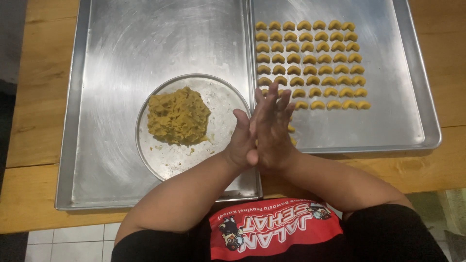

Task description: The person is manually shaping dough into crescent-shaped cookies by pinching off small pieces, rolling them into balls, and curving them before placing them on a baking tray.

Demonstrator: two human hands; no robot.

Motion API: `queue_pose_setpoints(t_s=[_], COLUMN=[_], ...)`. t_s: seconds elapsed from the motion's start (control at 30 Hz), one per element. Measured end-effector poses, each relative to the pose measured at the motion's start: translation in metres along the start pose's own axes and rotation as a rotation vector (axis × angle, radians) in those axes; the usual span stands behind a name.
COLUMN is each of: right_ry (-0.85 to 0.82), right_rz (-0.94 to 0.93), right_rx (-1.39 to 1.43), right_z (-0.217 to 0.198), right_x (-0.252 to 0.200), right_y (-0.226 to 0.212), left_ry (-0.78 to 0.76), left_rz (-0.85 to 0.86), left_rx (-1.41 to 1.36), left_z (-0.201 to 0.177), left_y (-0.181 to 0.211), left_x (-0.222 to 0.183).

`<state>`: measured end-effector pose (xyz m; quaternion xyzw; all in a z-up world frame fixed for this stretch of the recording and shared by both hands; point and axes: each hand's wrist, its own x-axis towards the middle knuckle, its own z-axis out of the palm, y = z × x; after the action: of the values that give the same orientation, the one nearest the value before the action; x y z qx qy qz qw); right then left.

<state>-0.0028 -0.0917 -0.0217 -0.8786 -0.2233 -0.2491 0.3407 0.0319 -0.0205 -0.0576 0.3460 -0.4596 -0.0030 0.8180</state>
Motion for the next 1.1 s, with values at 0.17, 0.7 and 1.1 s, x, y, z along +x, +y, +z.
queue_pose_setpoints(t_s=[0.17,0.7,1.1], right_ry=[-0.063,-0.060,0.034], right_rz=[0.240,0.232,0.076], right_rx=[-0.062,-0.134,0.164], right_z=[-0.025,-0.025,-0.075], right_x=[0.022,0.022,0.004], right_y=[0.027,0.031,0.006], left_ry=[0.309,0.514,0.706], left_rz=[-0.548,-0.548,-0.661], left_rx=[-0.190,-0.799,-0.669], left_z=[0.028,0.039,0.010], left_y=[0.058,0.079,0.046], left_x=[0.014,0.037,0.010])
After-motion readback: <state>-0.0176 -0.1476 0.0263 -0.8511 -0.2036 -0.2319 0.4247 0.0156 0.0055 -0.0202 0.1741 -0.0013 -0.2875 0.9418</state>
